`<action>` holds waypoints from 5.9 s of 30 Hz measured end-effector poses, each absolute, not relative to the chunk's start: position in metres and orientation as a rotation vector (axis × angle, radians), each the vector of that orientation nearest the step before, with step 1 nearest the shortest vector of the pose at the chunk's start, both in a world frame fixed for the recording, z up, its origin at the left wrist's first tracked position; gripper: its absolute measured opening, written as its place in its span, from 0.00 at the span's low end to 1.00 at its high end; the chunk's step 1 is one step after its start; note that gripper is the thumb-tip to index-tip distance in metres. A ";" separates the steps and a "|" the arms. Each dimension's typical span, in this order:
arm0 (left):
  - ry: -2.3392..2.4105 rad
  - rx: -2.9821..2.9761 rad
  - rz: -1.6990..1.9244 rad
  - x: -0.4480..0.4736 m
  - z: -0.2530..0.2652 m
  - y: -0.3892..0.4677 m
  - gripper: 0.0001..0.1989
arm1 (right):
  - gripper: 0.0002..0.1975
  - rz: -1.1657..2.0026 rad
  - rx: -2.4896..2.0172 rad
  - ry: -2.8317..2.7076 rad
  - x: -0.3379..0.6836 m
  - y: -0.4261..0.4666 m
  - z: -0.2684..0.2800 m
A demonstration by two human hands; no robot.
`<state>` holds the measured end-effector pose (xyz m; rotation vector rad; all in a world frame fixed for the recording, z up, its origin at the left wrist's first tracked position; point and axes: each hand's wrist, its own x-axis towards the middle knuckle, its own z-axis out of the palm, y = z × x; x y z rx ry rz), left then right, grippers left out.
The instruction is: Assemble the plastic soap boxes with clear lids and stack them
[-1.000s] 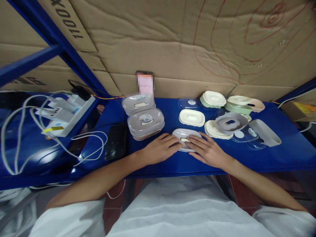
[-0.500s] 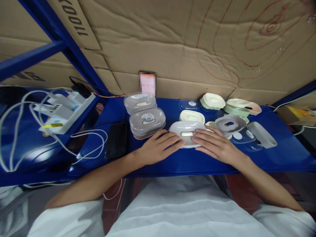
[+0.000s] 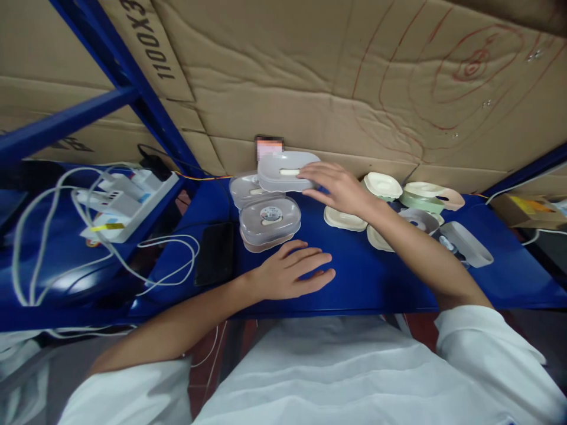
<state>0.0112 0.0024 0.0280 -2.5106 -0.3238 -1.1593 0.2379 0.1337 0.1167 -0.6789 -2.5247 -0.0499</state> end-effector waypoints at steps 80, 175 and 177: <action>-0.666 -2.936 -0.868 0.022 0.011 0.014 0.25 | 0.30 0.114 -1.173 -2.462 0.311 -0.024 0.042; -0.273 -2.928 -0.701 0.022 0.014 0.012 0.06 | 0.56 0.381 -0.656 -2.533 0.169 0.204 0.098; -0.277 -2.934 -0.660 0.023 0.014 0.012 0.07 | 0.52 0.351 -0.627 -2.538 0.169 0.207 0.092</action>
